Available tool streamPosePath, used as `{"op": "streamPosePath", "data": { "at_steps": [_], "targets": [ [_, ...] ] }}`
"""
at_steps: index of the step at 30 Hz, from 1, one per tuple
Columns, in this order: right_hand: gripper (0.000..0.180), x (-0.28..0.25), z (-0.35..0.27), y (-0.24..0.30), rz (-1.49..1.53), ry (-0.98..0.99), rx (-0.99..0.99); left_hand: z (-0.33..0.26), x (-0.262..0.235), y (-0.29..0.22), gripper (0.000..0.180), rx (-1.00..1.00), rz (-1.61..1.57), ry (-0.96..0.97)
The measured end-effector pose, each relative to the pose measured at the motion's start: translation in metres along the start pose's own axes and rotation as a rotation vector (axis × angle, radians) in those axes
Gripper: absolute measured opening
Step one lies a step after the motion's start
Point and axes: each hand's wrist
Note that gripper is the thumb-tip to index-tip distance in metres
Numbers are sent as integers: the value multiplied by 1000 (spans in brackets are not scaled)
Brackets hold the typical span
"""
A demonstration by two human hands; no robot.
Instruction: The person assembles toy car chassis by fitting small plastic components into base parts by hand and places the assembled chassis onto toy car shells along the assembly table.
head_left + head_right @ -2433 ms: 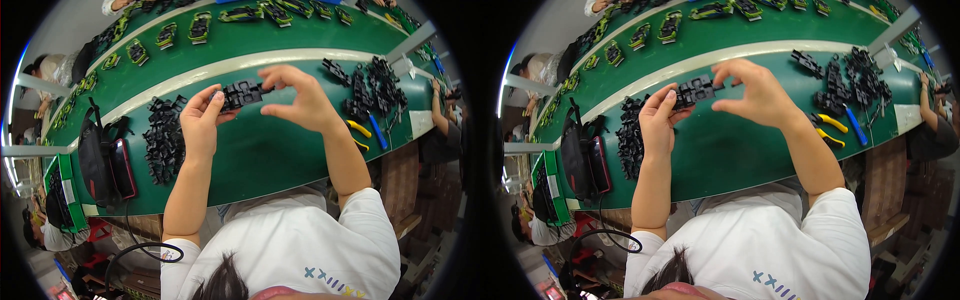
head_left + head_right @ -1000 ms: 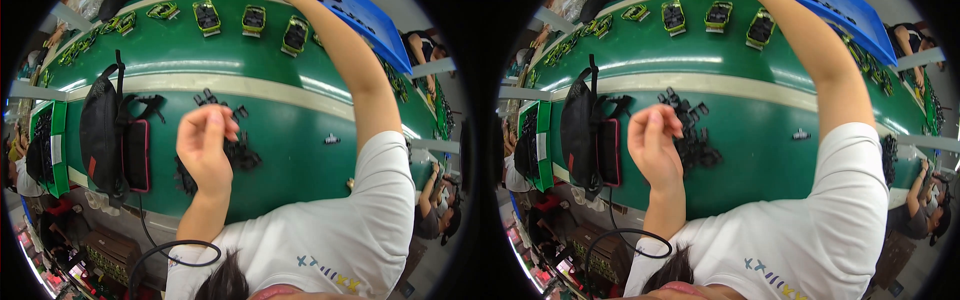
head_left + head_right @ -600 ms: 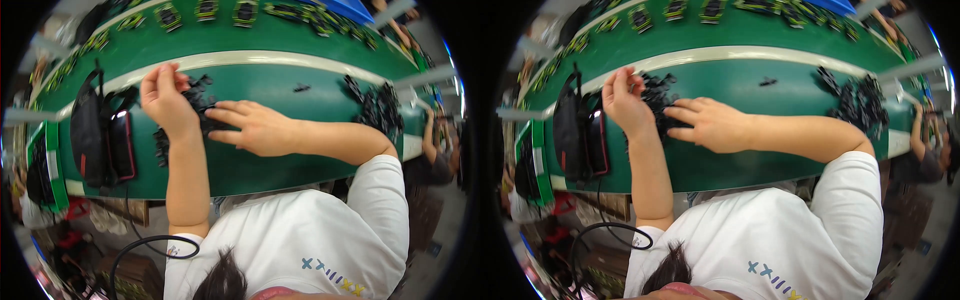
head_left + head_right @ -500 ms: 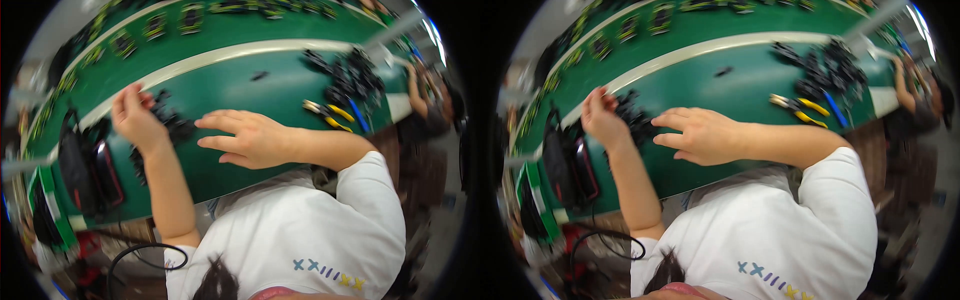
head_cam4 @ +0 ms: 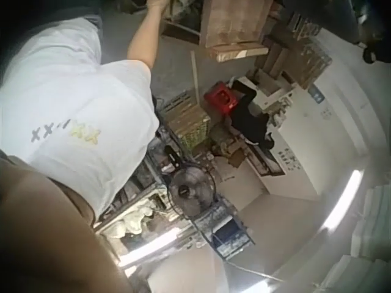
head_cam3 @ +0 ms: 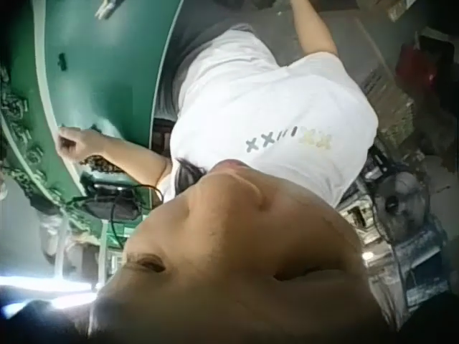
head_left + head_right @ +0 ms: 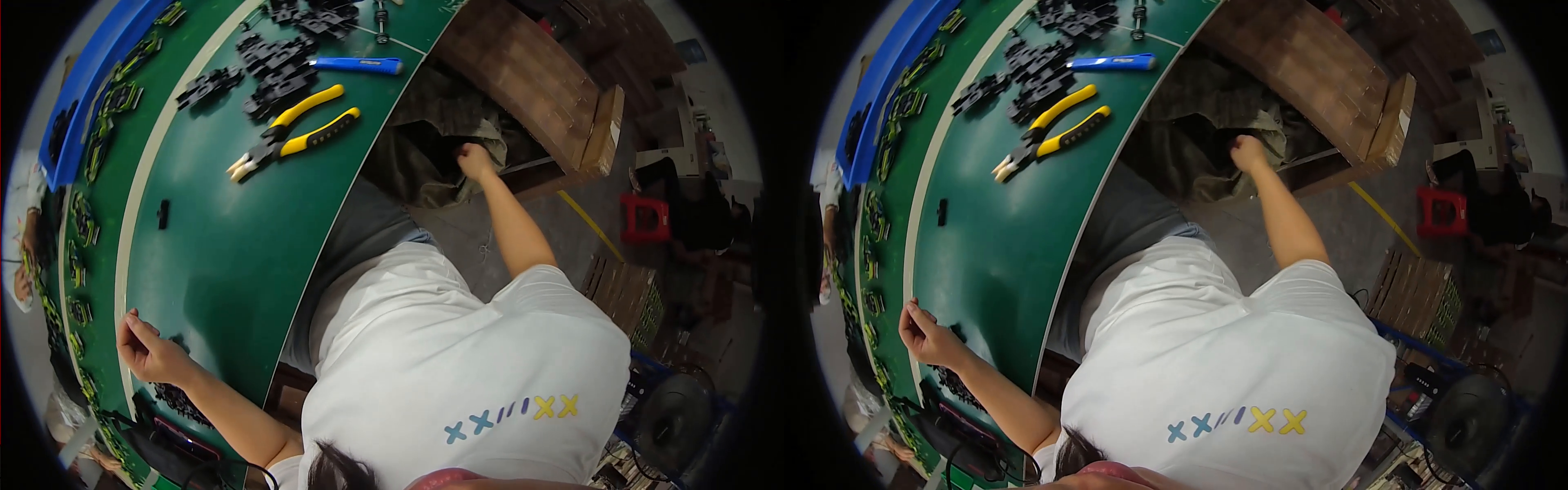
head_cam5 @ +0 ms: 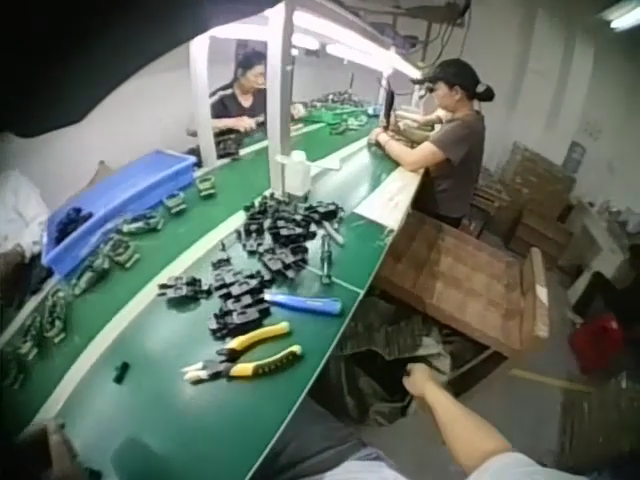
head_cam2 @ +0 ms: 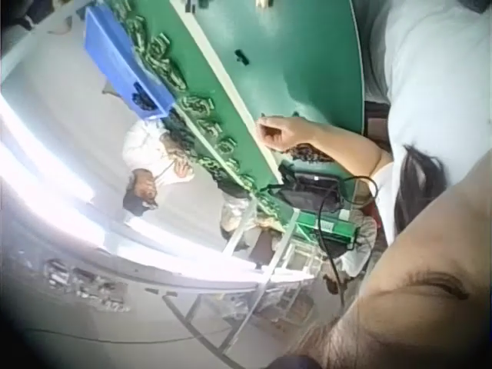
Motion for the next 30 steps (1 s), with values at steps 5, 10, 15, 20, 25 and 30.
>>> {"op": "streamPosePath", "data": {
  "at_steps": [5,10,15,20,25,30],
  "targets": [
    [44,88,63,-5,-132,222,-4,-2,5,15,11,36,42,76],
    [62,124,105,60,-54,288,262,-3,-3,16,10,50,111,98],
    [65,137,124,110,-89,573,442,-6,5,18,9,65,127,187],
    [68,119,130,104,-127,881,628,-6,-2,12,11,104,185,177],
    [70,214,163,56,-103,920,715,-4,9,11,11,74,143,225],
    [70,270,96,67,-214,273,500,-4,-10,15,10,39,218,186]
  ]
}}
Point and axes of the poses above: each hand's wrist, its own z-axis towards the middle knuckle, its own x-axis out of the palm, y = z × x, and after that the axes turned 3 degrees about -z, right-handed
